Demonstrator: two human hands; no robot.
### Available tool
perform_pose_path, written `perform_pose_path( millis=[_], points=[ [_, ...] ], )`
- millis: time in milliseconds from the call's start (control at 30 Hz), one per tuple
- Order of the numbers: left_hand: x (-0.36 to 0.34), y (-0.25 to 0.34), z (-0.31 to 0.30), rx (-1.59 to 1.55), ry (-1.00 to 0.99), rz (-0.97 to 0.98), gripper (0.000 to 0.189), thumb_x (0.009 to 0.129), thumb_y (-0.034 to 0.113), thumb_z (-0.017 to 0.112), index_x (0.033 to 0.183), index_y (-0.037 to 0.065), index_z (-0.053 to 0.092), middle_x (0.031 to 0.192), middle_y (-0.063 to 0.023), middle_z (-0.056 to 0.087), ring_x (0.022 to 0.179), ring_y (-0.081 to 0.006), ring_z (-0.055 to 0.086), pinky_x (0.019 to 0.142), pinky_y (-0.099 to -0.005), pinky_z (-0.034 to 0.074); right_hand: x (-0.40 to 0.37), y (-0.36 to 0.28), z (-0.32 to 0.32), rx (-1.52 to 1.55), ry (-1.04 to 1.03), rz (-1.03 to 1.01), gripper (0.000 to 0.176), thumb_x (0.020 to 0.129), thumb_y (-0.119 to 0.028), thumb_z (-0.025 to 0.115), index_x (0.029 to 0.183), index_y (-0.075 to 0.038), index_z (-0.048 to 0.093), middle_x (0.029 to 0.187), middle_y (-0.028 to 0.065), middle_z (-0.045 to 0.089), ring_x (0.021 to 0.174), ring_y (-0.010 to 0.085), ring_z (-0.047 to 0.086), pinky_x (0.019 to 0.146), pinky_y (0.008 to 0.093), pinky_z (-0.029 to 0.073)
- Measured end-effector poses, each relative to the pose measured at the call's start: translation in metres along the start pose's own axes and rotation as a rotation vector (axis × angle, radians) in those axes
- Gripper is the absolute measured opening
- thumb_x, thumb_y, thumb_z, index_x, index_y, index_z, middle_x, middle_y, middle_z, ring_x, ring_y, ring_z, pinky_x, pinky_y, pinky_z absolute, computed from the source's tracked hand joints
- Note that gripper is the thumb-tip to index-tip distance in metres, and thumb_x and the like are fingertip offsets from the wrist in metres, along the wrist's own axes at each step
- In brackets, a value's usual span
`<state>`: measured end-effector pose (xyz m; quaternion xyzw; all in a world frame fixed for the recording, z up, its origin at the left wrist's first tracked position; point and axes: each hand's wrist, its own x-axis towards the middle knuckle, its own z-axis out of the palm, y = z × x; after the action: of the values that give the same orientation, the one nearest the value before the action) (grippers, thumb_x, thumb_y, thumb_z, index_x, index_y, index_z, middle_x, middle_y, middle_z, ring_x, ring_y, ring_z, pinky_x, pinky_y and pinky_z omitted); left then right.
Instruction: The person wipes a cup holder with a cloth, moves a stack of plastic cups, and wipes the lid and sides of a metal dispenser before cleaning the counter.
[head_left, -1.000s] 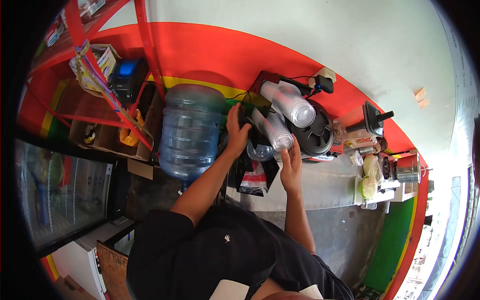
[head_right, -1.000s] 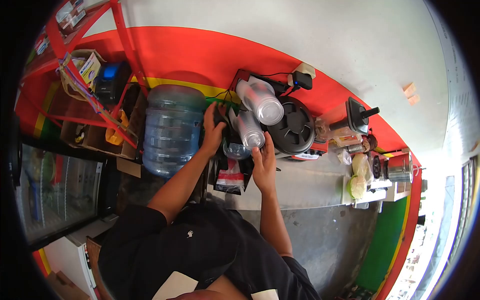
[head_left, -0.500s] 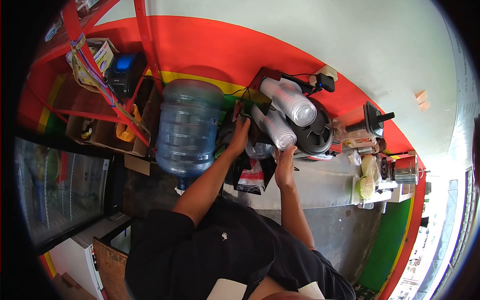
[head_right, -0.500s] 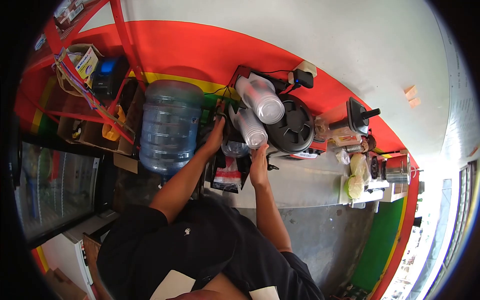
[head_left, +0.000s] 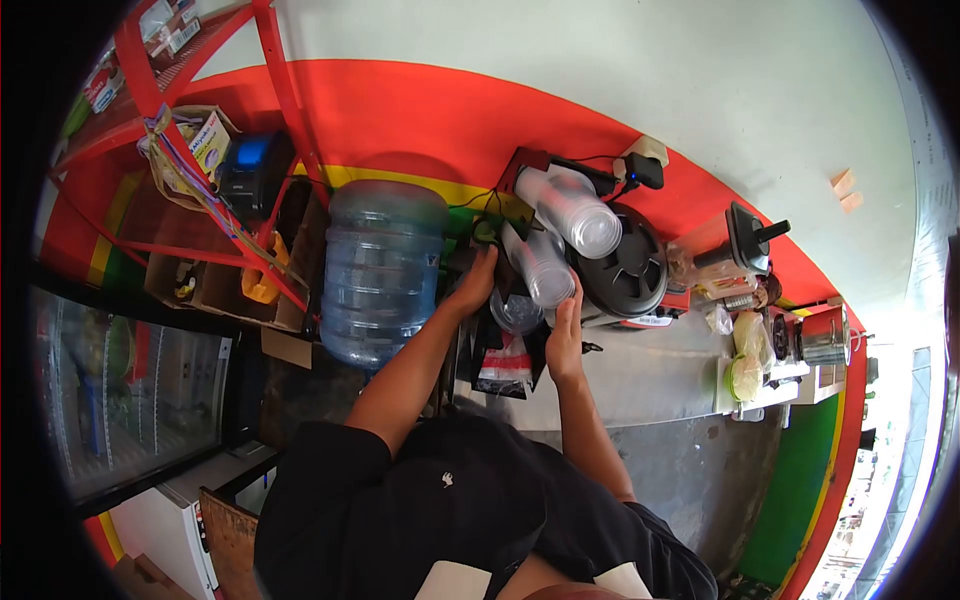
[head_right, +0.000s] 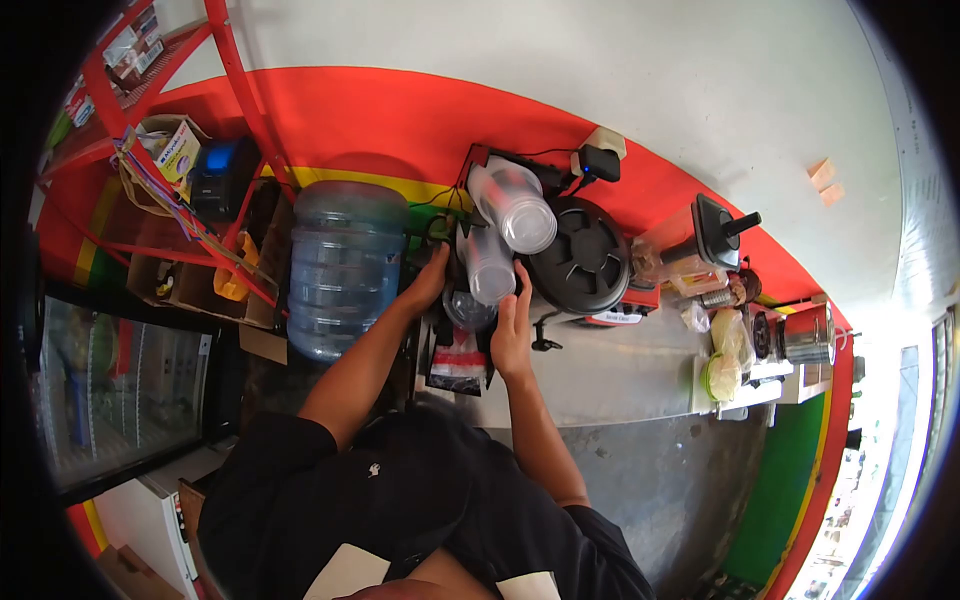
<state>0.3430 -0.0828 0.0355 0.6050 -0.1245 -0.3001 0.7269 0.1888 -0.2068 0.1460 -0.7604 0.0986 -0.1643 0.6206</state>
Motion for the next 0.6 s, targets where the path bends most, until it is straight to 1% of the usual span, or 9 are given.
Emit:
perform_pose_path(
  millis=[33, 67, 100, 167, 200, 233, 333, 467, 600],
  points=[
    [-0.003, 0.003, 0.002, -0.021, 0.007, -0.003, 0.082, 0.114, 0.056, 0.025, 0.164, -0.008, 0.017, 0.174, -0.0193, 0.019, 0.161, -0.0269, 0.018, 0.130, -0.0352, 0.014, -0.001, -0.008, 0.002, -0.043, -0.003, -0.035, 0.062, 0.117, -0.039, 0.031, 0.165, -0.001, 0.021, 0.160, 0.0184, 0.041, 0.149, 0.0253, 0.037, 0.125, 0.0364, 0.024],
    [-0.007, 0.005, 0.005, -0.043, 0.013, -0.007, 0.081, 0.114, 0.056, 0.026, 0.164, -0.008, 0.019, 0.174, -0.0193, 0.021, 0.160, -0.0268, 0.020, 0.129, -0.0349, 0.016, -0.001, -0.015, 0.001, 0.011, -0.023, 0.035, 0.070, 0.113, -0.033, 0.046, 0.166, 0.001, 0.015, 0.162, 0.0227, 0.038, 0.152, 0.0291, 0.035, 0.125, 0.0405, 0.024],
    [-0.012, 0.005, 0.009, -0.039, 0.012, -0.003, 0.081, 0.114, 0.056, 0.026, 0.164, -0.008, 0.019, 0.174, -0.0193, 0.021, 0.160, -0.0268, 0.020, 0.129, -0.0349, 0.016, 0.002, -0.015, 0.001, 0.014, -0.022, 0.030, 0.070, 0.113, -0.033, 0.046, 0.166, 0.001, 0.015, 0.162, 0.0227, 0.038, 0.152, 0.0291, 0.035, 0.125, 0.0405, 0.024],
    [-0.028, 0.003, 0.016, 0.023, 0.119, 0.077, 0.074, 0.116, 0.049, 0.028, 0.163, -0.008, 0.026, 0.171, -0.0187, 0.028, 0.159, -0.0262, 0.023, 0.129, -0.0350, 0.018, 0.004, -0.013, 0.003, -0.264, 0.058, -0.208, 0.079, 0.110, -0.036, 0.052, 0.167, -0.001, 0.011, 0.170, 0.0215, 0.026, 0.153, 0.0349, 0.033, 0.126, 0.0453, 0.022],
    [-0.037, 0.010, 0.019, 0.028, 0.117, 0.073, 0.074, 0.116, 0.049, 0.028, 0.163, -0.008, 0.026, 0.171, -0.0187, 0.028, 0.159, -0.0262, 0.023, 0.129, -0.0350, 0.018, 0.005, -0.022, 0.006, -0.216, 0.081, -0.174, 0.098, 0.100, -0.036, 0.067, 0.167, 0.002, 0.006, 0.168, 0.0267, 0.024, 0.153, 0.0406, 0.033, 0.125, 0.0497, 0.024],
    [-0.050, 0.021, 0.021, 0.050, 0.105, 0.121, 0.070, 0.116, 0.046, 0.029, 0.162, -0.007, 0.028, 0.170, -0.0180, 0.030, 0.159, -0.0259, 0.025, 0.128, -0.0349, 0.018, 0.005, -0.028, 0.008, -0.214, 0.084, -0.169, 0.098, 0.100, -0.036, 0.067, 0.167, 0.002, 0.006, 0.168, 0.0267, 0.024, 0.153, 0.0406, 0.033, 0.125, 0.0497, 0.024],
    [-0.062, 0.045, 0.026, 0.029, 0.072, 0.210, 0.064, 0.117, 0.040, 0.031, 0.162, -0.006, 0.030, 0.170, -0.0167, 0.032, 0.158, -0.0250, 0.026, 0.128, -0.0348, 0.019, 0.010, -0.039, 0.015, -0.360, 0.134, -0.315, 0.116, 0.087, -0.031, 0.085, 0.165, 0.003, 0.007, 0.168, 0.0296, 0.020, 0.155, 0.0457, 0.028, 0.125, 0.0525, 0.027],
    [-0.037, 0.046, 0.028, -0.064, 0.036, 0.294, 0.060, 0.116, 0.034, 0.035, 0.164, -0.002, 0.026, 0.168, -0.0169, 0.034, 0.158, -0.0255, 0.026, 0.128, -0.0353, 0.018, 0.023, -0.037, 0.018, -0.492, 0.151, -0.352, 0.113, 0.086, -0.031, 0.085, 0.164, 0.005, 0.011, 0.165, 0.0299, 0.024, 0.152, 0.0439, 0.034, 0.124, 0.0526, 0.028],
    [0.004, 0.050, 0.018, -0.103, 0.088, 0.282, 0.061, 0.114, 0.035, 0.040, 0.163, -0.001, 0.029, 0.166, -0.0161, 0.037, 0.156, -0.0258, 0.029, 0.127, -0.0353, 0.020, 0.026, -0.030, 0.022, -0.563, 0.262, -0.448, 0.098, 0.086, -0.031, 0.085, 0.160, 0.002, 0.029, 0.161, 0.0282, 0.033, 0.150, 0.0456, 0.037, 0.123, 0.0533, 0.029]
  ],
)
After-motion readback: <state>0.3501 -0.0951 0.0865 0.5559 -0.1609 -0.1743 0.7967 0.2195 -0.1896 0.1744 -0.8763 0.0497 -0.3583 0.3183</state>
